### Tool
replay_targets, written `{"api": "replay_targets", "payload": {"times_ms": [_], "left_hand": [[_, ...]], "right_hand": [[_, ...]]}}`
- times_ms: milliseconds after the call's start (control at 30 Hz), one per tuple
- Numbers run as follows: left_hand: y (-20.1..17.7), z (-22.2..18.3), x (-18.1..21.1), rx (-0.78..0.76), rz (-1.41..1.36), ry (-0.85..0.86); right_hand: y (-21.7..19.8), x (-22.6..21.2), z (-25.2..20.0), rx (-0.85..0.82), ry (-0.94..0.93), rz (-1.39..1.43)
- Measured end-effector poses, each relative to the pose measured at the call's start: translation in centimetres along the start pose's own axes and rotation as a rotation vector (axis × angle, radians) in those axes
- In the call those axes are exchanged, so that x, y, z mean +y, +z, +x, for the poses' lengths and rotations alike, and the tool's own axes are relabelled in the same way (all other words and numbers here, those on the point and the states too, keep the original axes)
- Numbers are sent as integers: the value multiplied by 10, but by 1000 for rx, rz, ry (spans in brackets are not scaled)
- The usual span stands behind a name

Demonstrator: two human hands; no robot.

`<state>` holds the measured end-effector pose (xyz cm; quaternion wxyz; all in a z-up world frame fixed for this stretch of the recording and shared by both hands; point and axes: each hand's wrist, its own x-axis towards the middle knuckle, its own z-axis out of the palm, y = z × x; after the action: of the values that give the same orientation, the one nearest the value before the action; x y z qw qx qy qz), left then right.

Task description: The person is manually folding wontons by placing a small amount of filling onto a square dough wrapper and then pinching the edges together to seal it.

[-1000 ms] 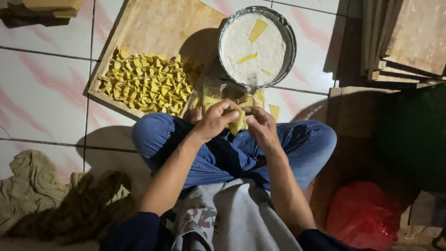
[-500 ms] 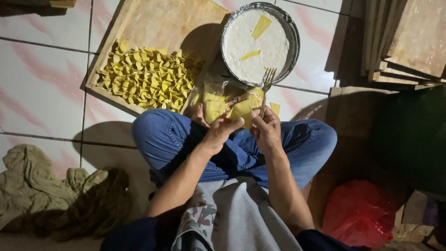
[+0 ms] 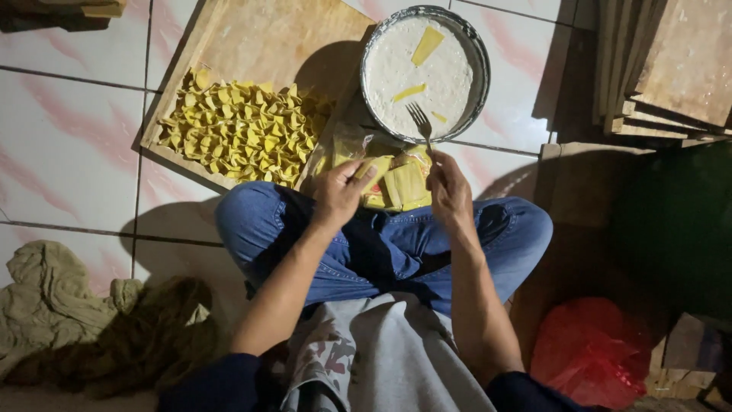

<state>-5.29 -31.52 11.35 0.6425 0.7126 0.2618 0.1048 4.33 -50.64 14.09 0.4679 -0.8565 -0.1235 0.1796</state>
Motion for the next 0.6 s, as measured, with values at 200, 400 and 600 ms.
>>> {"api": "replay_targets", "payload": {"times_ms": [200, 400, 600], "left_hand": [[-29, 35, -26, 20, 76, 169], [-25, 26, 36, 102, 26, -302], [-29, 27, 27, 155, 41, -456]], "right_hand": [[10, 40, 68, 3, -184, -716], [37, -6, 110, -17, -213, -751], [42, 1, 119, -225, -218, -826]]}}
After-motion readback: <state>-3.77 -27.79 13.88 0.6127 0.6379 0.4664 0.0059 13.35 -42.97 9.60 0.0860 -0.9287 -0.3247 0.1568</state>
